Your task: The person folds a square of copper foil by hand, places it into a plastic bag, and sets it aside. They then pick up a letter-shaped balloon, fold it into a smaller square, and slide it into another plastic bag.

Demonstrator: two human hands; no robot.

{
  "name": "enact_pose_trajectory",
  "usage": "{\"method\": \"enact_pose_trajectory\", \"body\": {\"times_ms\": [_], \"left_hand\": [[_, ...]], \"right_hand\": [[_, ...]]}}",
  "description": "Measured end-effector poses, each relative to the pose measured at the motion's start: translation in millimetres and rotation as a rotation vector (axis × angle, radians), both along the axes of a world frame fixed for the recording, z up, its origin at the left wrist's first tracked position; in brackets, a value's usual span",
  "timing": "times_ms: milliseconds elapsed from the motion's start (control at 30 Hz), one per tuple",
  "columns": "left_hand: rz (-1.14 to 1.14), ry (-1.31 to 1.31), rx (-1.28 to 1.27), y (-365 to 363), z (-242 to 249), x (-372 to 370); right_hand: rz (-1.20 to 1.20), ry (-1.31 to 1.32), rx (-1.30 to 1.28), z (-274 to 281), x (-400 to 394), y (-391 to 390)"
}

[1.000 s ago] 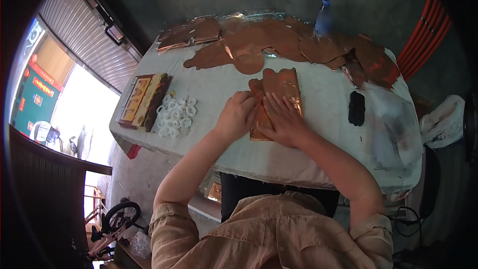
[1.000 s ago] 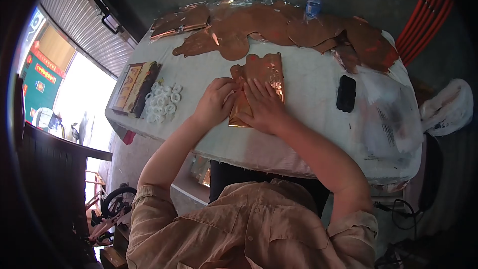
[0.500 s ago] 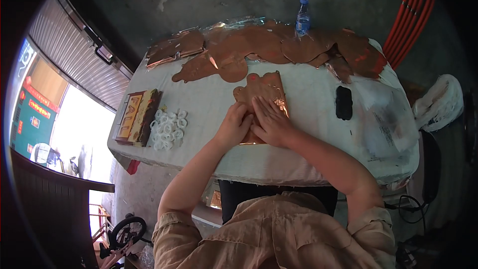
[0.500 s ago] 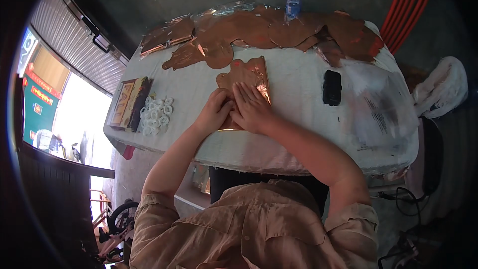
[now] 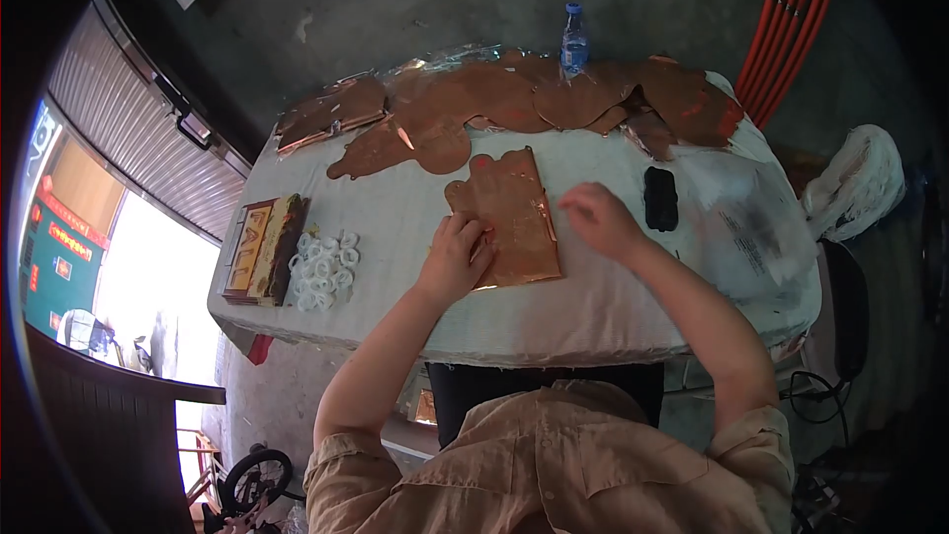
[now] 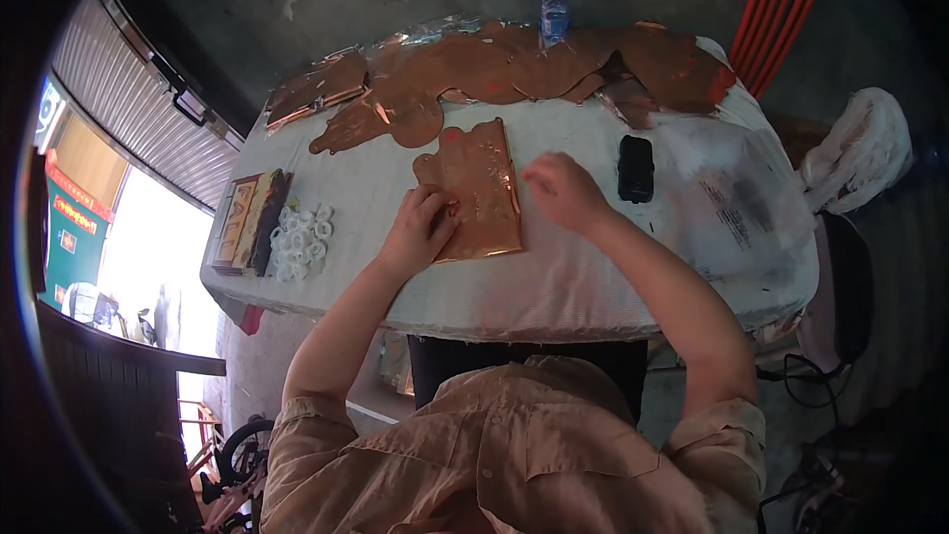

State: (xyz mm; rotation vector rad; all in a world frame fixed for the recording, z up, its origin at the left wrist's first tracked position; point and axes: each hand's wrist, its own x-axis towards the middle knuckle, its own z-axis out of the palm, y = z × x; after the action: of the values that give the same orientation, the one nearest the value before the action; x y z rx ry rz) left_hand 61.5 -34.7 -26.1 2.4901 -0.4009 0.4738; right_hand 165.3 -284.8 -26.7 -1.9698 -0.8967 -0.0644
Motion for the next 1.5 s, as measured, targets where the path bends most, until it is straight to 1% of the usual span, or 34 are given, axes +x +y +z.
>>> {"method": "enact_pose_trajectory", "body": {"times_ms": [33,67,133,267,333,367,433,533,567,633,733,800,867,933,967,1033,1067,1100,1133,1167,1233,1267,1333,1433,1500], "left_hand": [[0.005,-0.003,-0.007,0,0,0],[0.007,-0.002,-0.012,0,0,0],[0.003,0.012,-0.02,-1,1,0],[0.017,0.043,-0.023,-1,2,-1],[0.014,0.045,-0.032,0,2,0],[0.015,0.047,-0.044,0,1,0],[0.022,0.045,-0.049,0,0,0],[0.023,0.046,-0.067,1,-1,2],[0.02,0.049,-0.082,1,-1,2],[0.02,0.05,-0.068,1,0,2],[0.018,0.048,-0.057,0,1,2],[0.015,0.048,-0.06,0,0,2],[0.019,-0.017,-0.055,-1,-1,2],[0.018,-0.011,-0.059,-3,-1,3],[0.013,-0.008,-0.062,-3,0,4],[0.016,0.033,-0.043,-2,3,3],[0.013,0.076,-0.025,-2,4,3],[0.016,0.075,-0.026,-1,3,4],[0.002,0.046,-0.026,-1,1,5],[-0.01,0.017,-0.028,0,0,6],[-0.001,0.035,-0.044,0,-2,7],[0.003,0.052,-0.058,0,-2,7],[-0.011,0.036,-0.037,3,-2,9],[-0.026,0.027,-0.03,2,-2,9],[-0.02,0.033,-0.044,2,-3,10]], "right_hand": [[0.024,-0.229,-0.136,-2,-5,-3],[0.02,-0.225,-0.137,-4,-9,-5],[0.059,-0.367,-0.133,-7,-17,-5],[0.068,-0.386,-0.189,-8,-17,-3],[0.084,-0.514,-0.236,-9,-17,-3],[0.085,-0.512,-0.236,-9,-17,-3],[0.129,-0.452,-0.297,-7,-18,-4],[0.136,-0.484,-0.337,-7,-19,-4],[0.134,-0.481,-0.337,-7,-18,-4],[0.169,-0.467,-0.418,-6,-16,-3],[0.188,-0.434,-0.431,-4,-14,-2],[0.198,-0.391,-0.399,-7,-8,-2],[0.207,-0.347,-0.368,-9,-3,0],[0.182,-0.181,-0.256,-10,3,4],[0.187,-0.18,-0.256,-10,5,9],[0.019,-0.021,-0.223,-12,11,22],[0.023,-0.022,-0.224,-13,14,27],[0.0,0.041,-0.208,-14,17,31],[-0.022,0.104,-0.193,-12,19,35],[-0.017,0.103,-0.196,-10,22,38],[-0.115,0.206,-0.351,-4,24,46],[-0.108,0.205,-0.353,0,23,49],[-0.174,0.202,-0.483,7,21,53],[-0.163,0.194,-0.56,11,20,56],[-0.169,0.188,-0.536,17,19,57]]}}
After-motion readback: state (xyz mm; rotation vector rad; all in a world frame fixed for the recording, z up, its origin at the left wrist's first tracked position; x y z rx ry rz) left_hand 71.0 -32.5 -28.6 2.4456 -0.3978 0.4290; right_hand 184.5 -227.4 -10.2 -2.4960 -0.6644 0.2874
